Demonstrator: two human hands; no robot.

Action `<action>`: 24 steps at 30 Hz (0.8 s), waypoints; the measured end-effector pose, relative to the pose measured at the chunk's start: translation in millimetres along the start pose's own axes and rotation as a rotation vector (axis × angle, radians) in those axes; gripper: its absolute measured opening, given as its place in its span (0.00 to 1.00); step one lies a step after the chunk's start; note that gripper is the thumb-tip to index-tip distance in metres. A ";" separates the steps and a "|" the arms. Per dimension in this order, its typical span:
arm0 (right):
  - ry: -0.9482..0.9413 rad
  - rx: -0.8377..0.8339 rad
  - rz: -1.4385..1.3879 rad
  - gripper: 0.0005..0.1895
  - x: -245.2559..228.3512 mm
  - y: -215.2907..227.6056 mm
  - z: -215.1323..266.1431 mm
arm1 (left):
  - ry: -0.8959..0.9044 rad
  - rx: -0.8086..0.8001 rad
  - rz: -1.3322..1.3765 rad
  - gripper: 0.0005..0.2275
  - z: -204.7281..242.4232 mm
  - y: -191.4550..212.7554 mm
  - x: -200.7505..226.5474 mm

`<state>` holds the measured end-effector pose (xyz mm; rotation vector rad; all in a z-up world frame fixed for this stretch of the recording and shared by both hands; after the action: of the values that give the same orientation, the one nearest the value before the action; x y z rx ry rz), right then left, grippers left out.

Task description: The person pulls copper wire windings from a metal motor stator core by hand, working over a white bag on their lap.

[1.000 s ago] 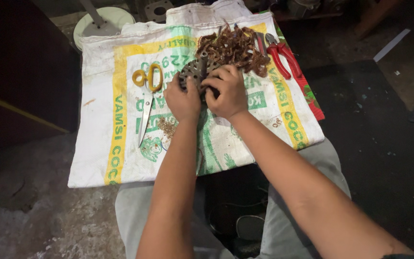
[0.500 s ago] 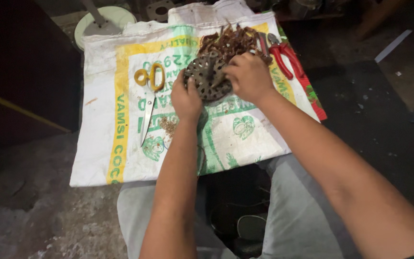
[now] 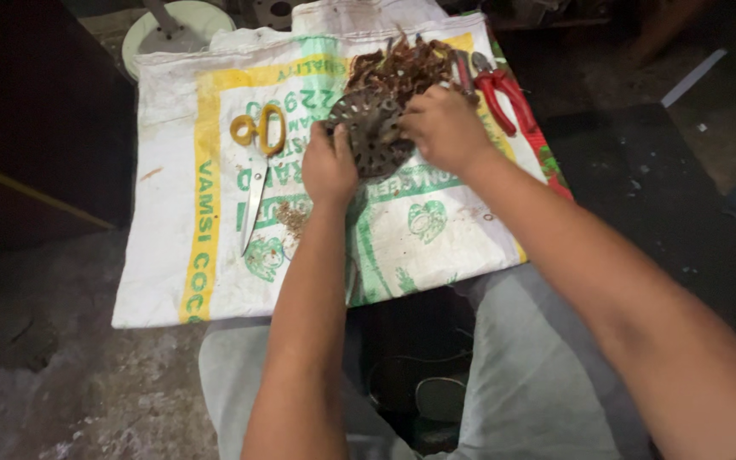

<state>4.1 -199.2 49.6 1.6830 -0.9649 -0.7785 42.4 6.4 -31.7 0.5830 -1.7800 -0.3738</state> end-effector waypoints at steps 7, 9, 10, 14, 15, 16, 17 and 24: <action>0.227 0.149 -0.012 0.14 -6.5 -11.3 16.4 | -0.008 0.062 0.034 0.15 -0.8 2.7 0.5; 0.069 0.240 -0.005 0.14 -4.4 -11.3 12.6 | -0.001 0.071 0.021 0.15 -0.1 3.2 3.0; 0.116 0.244 0.010 0.14 -4.7 -12.9 13.1 | 0.007 0.070 0.014 0.15 1.4 2.5 4.4; 0.249 0.196 0.019 0.14 -8.0 -22.9 10.6 | 0.017 0.059 0.019 0.17 1.5 4.9 11.3; 0.270 0.167 0.003 0.13 -11.1 -27.1 11.3 | 0.018 0.055 0.025 0.18 4.2 7.5 11.0; 0.172 0.195 0.010 0.13 -9.5 -27.6 12.2 | 0.019 0.056 0.021 0.18 4.5 9.0 12.2; 0.075 0.223 0.016 0.14 -7.8 -27.4 13.6 | 0.021 0.056 0.017 0.18 5.2 10.5 13.1; 0.219 0.166 -0.017 0.10 -15.8 -26.1 11.5 | 0.060 0.039 -0.023 0.20 2.6 9.0 15.5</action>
<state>-7.1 -185.8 22.1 1.8784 -0.8817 -0.5232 34.9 5.0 -15.3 0.6365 -1.7272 -0.3351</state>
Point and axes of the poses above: each hand's wrist, its own z-axis away from the middle knuckle, its own y-axis out of the back of the hand, x = y × z, the point moved 1 cm from there along -z, towards the middle knuckle, and after that the axes turned 7 degrees about -x, right-handed, at the moved point
